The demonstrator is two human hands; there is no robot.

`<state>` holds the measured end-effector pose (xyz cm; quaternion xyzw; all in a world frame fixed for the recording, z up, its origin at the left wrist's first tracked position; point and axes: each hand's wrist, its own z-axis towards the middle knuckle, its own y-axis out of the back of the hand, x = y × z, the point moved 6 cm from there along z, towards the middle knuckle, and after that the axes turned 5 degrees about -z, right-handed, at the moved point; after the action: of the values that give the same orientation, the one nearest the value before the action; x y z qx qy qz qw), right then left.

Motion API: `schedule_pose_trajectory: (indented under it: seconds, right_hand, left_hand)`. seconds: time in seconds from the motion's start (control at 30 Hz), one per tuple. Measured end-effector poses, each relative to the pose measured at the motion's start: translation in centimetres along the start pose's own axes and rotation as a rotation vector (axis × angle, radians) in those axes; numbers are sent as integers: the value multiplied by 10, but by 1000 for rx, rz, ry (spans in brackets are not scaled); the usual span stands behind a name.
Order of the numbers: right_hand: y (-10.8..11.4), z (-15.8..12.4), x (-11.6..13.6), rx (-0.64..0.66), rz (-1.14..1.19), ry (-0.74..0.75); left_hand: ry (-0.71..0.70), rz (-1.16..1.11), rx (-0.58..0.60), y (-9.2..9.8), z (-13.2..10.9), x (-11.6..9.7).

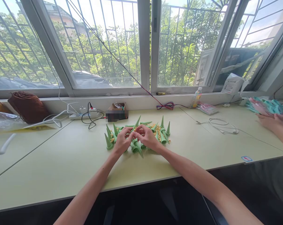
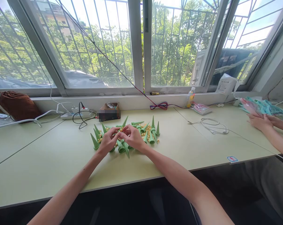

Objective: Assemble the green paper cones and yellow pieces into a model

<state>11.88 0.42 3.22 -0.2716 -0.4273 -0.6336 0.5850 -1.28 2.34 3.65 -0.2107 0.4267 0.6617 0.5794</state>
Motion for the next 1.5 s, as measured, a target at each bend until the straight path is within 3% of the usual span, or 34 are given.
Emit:
schedule_pose_trajectory:
  seconds: [0.2, 0.47, 0.73, 1.27, 1.5]
  right_hand:
    - [2, 0, 4, 13, -73, 19]
    - [17, 5, 4, -159, -258, 70]
    - [26, 6, -3, -251, -409, 78]
    - [25, 6, -4, -260, -480, 71]
    - [24, 6, -4, -267, -499, 83]
  left_hand:
    - [-18, -7, 6, 0, 0, 3]
    - [-146, 311, -175, 11, -2, -12]
    - [13, 210, -238, 17, -2, -3]
    - [-109, 478, -18, 2, -2, 4]
    - [-101, 526, 63, -4, -3, 5]
